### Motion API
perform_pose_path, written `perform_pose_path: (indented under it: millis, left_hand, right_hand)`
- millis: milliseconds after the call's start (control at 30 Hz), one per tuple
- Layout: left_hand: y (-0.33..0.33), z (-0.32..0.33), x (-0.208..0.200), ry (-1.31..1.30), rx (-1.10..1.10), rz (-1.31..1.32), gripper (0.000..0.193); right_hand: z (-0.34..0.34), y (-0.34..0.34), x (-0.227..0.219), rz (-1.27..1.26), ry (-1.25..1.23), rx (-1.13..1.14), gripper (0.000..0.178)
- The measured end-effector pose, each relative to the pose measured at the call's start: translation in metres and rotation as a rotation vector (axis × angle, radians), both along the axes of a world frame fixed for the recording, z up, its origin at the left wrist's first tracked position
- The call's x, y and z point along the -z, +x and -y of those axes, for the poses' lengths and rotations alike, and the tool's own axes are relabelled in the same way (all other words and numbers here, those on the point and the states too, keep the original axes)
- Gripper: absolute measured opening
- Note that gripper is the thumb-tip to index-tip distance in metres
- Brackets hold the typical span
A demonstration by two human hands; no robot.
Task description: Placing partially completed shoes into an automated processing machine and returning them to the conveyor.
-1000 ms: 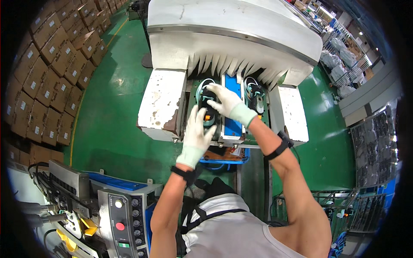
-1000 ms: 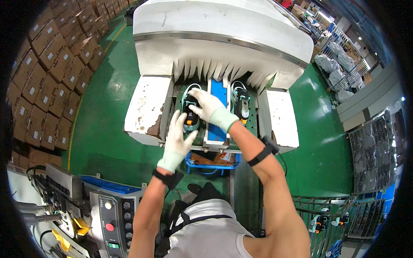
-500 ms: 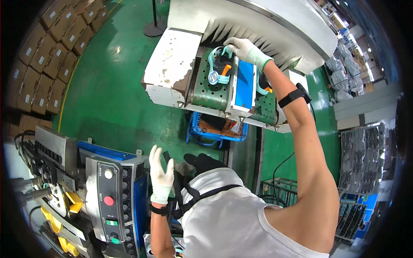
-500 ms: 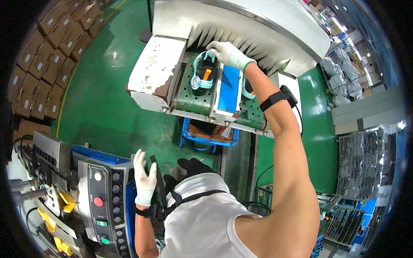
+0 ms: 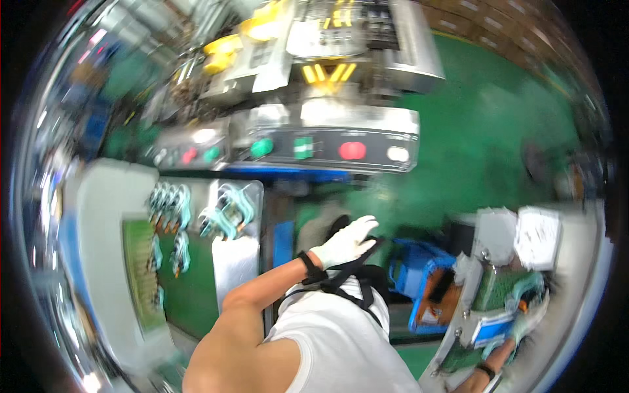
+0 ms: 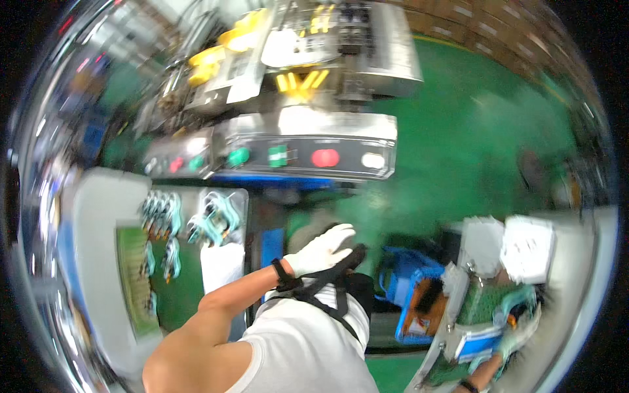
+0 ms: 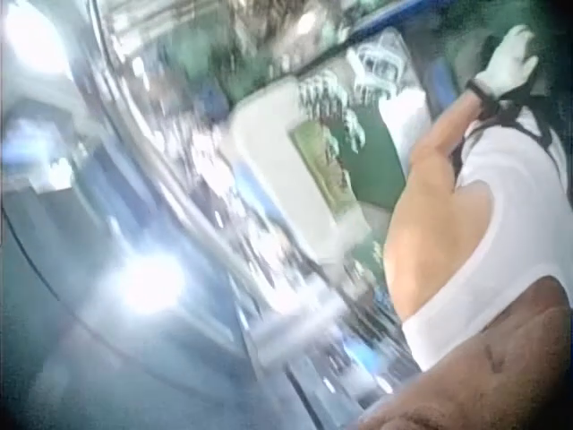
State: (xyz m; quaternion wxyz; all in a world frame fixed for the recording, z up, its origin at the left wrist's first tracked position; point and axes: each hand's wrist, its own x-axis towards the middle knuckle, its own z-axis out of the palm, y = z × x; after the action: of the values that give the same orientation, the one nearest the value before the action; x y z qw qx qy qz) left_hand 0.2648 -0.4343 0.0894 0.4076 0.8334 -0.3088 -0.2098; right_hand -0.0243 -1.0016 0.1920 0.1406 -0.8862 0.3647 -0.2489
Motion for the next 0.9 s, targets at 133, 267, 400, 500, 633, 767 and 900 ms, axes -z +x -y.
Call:
perform_pose_path:
  millis: [133, 267, 400, 500, 633, 767, 900]
  left_hand:
    - [-0.041, -0.102, 0.014, 0.020, -0.440, 0.050, 0.044]
    - [-0.125, -0.235, 0.031, 0.081, -0.999, 0.046, 0.039]
    - [-0.218, -0.338, 0.086, 0.142, -1.425, -0.006, 0.033]
    - [-0.275, -0.413, 0.114, 0.446, -1.519, -0.027, 0.034]
    - [-0.257, -0.568, 0.086, 0.377, -1.730, 0.214, 0.032]
    - [-0.248, -0.732, 0.066, 0.365, -1.829, 0.179, 0.026]
    - [-0.193, -0.766, 0.051, 0.386, -1.690, -0.276, 0.050]
  right_hand:
    - [0.118, -0.011, 0.011, -0.204, -0.090, 0.066, 0.047]
    - [-0.022, 0.093, -0.051, 0.306, 0.307, -0.097, 0.038]
    - [-0.096, 0.143, -0.007, 0.022, -0.534, -0.091, 0.051]
    - [-0.225, 0.206, 0.082, 0.004, -0.399, -0.521, 0.051]
    - [-0.423, 0.248, 0.110, -0.276, -0.034, -0.867, 0.057]
    - [-0.541, 0.257, 0.104, -0.441, 0.377, -0.985, 0.062]
    - [-0.560, 0.245, 0.116, -0.558, 0.342, -0.911, 0.060]
